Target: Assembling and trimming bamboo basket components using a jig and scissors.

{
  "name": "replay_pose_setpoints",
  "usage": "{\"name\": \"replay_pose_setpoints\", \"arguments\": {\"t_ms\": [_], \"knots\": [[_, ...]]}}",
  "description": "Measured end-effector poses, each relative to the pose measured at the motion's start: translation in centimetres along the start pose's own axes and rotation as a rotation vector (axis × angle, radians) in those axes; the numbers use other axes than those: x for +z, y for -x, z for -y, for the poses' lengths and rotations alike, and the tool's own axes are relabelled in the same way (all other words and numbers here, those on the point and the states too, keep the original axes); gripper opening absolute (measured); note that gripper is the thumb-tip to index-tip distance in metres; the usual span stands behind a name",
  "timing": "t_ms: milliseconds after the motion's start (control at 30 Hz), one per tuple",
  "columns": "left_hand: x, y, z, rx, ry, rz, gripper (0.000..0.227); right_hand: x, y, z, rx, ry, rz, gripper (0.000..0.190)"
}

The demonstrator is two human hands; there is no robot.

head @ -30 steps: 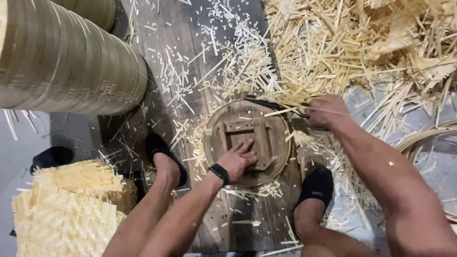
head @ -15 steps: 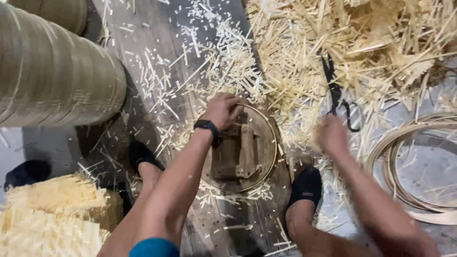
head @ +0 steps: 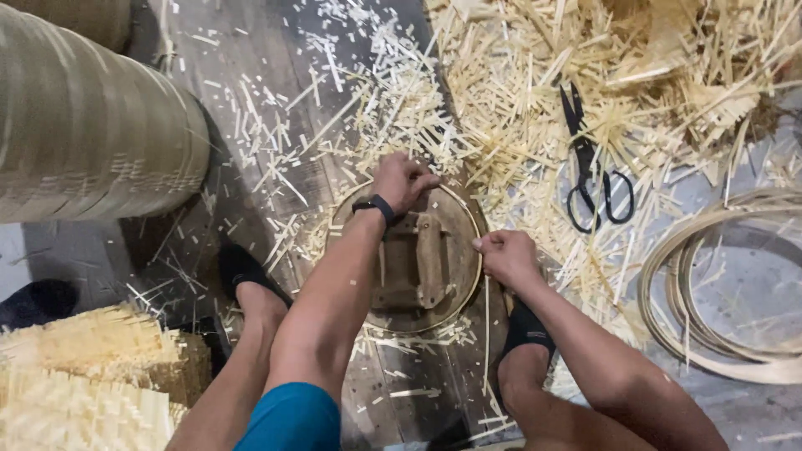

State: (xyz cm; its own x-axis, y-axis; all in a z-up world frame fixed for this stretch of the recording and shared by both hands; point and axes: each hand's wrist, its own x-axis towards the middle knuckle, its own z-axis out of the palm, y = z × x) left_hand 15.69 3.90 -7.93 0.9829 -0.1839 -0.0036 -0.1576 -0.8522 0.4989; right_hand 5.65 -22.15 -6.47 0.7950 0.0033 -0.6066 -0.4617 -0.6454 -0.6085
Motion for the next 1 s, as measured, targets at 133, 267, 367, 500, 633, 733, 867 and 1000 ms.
{"name": "replay_pose_setpoints", "arguments": {"t_ms": [133,267,367,500,633,733,867,1000], "knots": [[-6.2,2.7,3.4,-0.732,0.395,0.200,0.036,-1.2,3.7,0.5,0.201,-0.118,0.186,0.036],[-7.4,10.0,12.8,-0.901,0.377,0.347,0.030,2.4,3.7,-4.4,0.159,-0.404,0.318,0.031],[-7.5,11.1,13.5,-1.055,0.621,0.275,0.026,3.9,2.8,-5.7,0.172,-0.652,0.274,0.030],[-6.9,11.6,12.4,-1.116,0.642,0.175,0.021,3.1,2.0,-5.3,0.188,-0.656,0.225,0.029],[-7.8,15.6,6.8,-1.080,0.637,0.004,0.019,-0.7,1.3,-1.6,0.129,-0.522,0.075,0.027],[-7.7,20.7,0.6,-1.215,0.643,0.176,0.021,-1.0,1.0,-2.0,0.150,-0.574,0.064,0.024],[0.7,26.9,1.1,-1.369,1.280,-0.040,0.014,0.6,0.4,-4.3,0.237,-0.668,0.208,0.020],[-0.4,26.1,-0.9,-1.364,1.254,-0.240,0.018,1.4,0.6,-3.4,0.203,-0.583,0.146,0.016]]}}
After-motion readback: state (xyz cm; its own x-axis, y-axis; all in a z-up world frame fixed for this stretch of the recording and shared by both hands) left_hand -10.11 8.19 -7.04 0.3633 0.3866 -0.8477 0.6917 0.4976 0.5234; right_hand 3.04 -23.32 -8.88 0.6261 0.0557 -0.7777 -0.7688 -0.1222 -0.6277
